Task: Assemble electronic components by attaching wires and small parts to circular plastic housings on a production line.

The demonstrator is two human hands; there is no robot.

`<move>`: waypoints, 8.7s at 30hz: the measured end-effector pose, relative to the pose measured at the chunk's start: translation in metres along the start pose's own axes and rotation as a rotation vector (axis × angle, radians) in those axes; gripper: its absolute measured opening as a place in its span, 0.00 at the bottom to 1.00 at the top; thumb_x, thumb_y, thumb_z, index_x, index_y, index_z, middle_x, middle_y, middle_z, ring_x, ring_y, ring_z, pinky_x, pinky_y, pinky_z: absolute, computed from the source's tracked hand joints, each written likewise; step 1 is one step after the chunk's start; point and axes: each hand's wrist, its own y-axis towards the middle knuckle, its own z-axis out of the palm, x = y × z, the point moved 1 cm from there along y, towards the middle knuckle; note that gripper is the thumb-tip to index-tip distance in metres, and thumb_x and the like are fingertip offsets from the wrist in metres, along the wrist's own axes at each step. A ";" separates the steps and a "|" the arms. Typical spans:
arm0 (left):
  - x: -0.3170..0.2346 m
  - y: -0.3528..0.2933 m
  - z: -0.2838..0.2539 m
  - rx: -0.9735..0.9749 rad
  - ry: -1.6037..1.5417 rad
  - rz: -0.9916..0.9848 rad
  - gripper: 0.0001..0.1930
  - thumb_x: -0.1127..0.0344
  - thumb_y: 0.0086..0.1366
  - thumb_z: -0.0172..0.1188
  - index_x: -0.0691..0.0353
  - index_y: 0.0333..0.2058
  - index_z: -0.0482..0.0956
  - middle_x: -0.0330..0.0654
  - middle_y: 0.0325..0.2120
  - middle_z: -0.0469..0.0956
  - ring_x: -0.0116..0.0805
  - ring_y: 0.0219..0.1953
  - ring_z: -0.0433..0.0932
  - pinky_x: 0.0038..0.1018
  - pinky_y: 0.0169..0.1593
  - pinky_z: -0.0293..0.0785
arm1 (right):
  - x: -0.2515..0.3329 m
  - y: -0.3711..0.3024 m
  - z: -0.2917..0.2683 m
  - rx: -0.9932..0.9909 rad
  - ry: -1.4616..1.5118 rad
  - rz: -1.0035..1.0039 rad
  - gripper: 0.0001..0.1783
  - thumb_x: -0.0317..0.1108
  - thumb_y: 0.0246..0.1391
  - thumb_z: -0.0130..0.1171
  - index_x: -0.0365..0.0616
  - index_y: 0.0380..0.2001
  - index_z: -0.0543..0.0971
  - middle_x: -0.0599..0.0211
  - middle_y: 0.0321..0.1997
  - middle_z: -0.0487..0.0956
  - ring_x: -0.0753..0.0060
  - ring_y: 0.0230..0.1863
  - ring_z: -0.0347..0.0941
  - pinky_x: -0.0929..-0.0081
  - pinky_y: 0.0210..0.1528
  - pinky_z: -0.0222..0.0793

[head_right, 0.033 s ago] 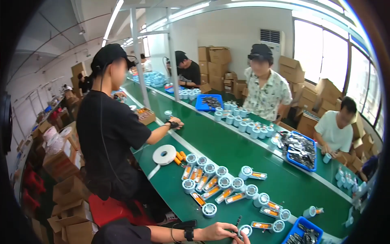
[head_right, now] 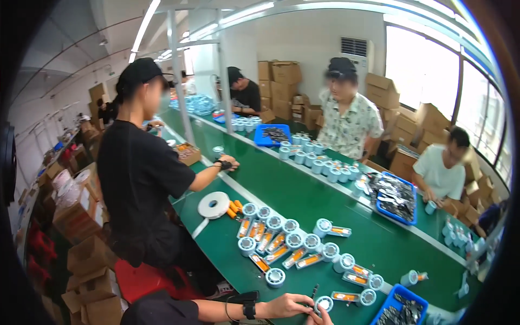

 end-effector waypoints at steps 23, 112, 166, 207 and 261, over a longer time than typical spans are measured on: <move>-0.052 0.022 -0.007 0.124 -0.093 -0.630 0.10 0.65 0.62 0.72 0.62 0.40 0.87 0.40 0.26 0.84 0.26 0.26 0.82 0.28 0.29 0.78 | 0.063 -0.013 -0.028 -0.197 -0.078 0.095 0.09 0.29 0.61 0.62 0.33 0.39 0.79 0.69 0.25 0.81 0.82 0.26 0.77 0.79 0.30 0.72; -0.034 0.042 0.000 0.360 0.562 0.426 0.14 0.74 0.65 0.65 0.60 0.49 0.83 0.55 0.51 0.78 0.53 0.51 0.80 0.44 0.57 0.75 | -0.011 -0.029 -0.022 -0.069 -0.362 -0.075 0.16 0.38 0.68 0.49 0.39 0.50 0.75 0.49 0.47 0.78 0.46 0.48 0.75 0.58 0.50 0.72; -0.025 0.043 0.011 0.306 0.359 0.205 0.06 0.67 0.53 0.64 0.61 0.26 0.76 0.45 0.52 0.78 0.57 0.65 0.70 0.53 0.62 0.76 | 0.003 -0.025 -0.068 0.062 -0.092 0.114 0.20 0.16 0.49 0.62 0.36 0.47 0.86 0.52 0.44 0.86 0.60 0.47 0.79 0.70 0.50 0.76; 0.259 0.136 -0.285 -0.113 0.983 -1.055 0.38 0.31 0.61 0.60 0.62 0.53 0.77 0.52 0.43 0.83 0.48 0.45 0.82 0.47 0.46 0.79 | -0.023 -0.033 -0.037 -0.246 -0.293 -0.159 0.06 0.24 0.57 0.59 0.36 0.26 0.81 0.63 0.24 0.80 0.68 0.26 0.75 0.73 0.30 0.67; -0.077 -0.026 -0.051 -0.002 -0.508 -0.516 0.23 0.73 0.63 0.64 0.62 0.56 0.70 0.50 0.51 0.70 0.41 0.50 0.75 0.38 0.50 0.78 | 0.113 -0.012 -0.007 -0.004 -0.610 -0.830 0.11 0.21 0.47 0.64 0.38 0.36 0.83 0.60 0.34 0.83 0.60 0.32 0.79 0.64 0.36 0.73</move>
